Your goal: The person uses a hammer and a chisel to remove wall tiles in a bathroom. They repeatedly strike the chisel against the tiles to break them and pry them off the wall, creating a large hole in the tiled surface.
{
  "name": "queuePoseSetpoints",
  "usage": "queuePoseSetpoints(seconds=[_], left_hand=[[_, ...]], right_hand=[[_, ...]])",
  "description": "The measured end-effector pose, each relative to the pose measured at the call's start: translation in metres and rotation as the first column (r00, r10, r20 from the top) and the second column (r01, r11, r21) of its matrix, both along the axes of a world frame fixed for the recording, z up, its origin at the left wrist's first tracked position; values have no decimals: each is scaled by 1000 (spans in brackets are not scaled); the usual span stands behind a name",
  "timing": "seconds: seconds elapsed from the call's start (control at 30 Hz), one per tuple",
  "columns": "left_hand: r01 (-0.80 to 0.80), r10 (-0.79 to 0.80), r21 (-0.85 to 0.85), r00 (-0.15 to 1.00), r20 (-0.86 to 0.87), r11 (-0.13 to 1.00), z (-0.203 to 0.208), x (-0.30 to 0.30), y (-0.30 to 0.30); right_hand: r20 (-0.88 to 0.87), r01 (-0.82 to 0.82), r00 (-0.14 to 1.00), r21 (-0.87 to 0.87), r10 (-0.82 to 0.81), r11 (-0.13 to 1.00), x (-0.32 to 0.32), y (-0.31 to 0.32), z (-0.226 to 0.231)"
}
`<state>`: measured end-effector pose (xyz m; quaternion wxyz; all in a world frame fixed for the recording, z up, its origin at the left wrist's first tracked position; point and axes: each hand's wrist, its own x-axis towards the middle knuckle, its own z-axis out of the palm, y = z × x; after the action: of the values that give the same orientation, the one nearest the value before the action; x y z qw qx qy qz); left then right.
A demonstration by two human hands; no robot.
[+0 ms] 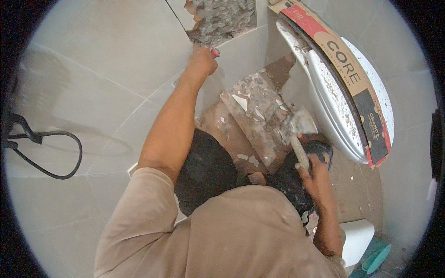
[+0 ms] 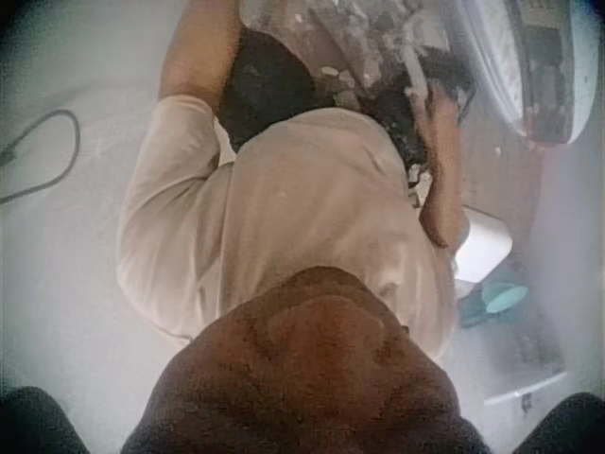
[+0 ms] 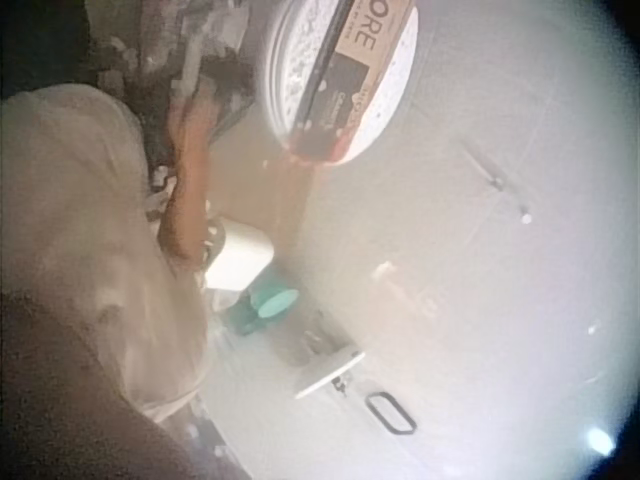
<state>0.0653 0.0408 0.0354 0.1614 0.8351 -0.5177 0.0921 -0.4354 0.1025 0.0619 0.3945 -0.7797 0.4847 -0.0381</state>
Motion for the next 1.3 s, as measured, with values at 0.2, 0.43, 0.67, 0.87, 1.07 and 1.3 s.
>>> queuePoseSetpoints(seconds=[0.2,0.43,0.67,0.87,1.07,1.3], left_hand=[[166,-167,-20,965,-201,986,28,-28,-6],[-92,-9,-176,863,-505,980,78,-64,28],[-278,169,-141,839,-518,950,65,-90,102],[-364,345,68,787,-511,929,62,-103,157],[-359,367,130,740,-564,924,66,-99,204],[-340,304,52,746,-592,939,66,-105,212]], right_hand=[[-68,-235,972,-194,226,953,44,-61,-75],[-230,-379,915,-220,330,899,95,-118,-188],[-422,-480,800,-21,427,877,102,-140,-175],[-313,-566,824,-458,471,685,55,-151,-230],[-18,-704,699,-192,715,684,43,-148,-207],[53,-712,644,-323,763,623,36,-152,-225]])
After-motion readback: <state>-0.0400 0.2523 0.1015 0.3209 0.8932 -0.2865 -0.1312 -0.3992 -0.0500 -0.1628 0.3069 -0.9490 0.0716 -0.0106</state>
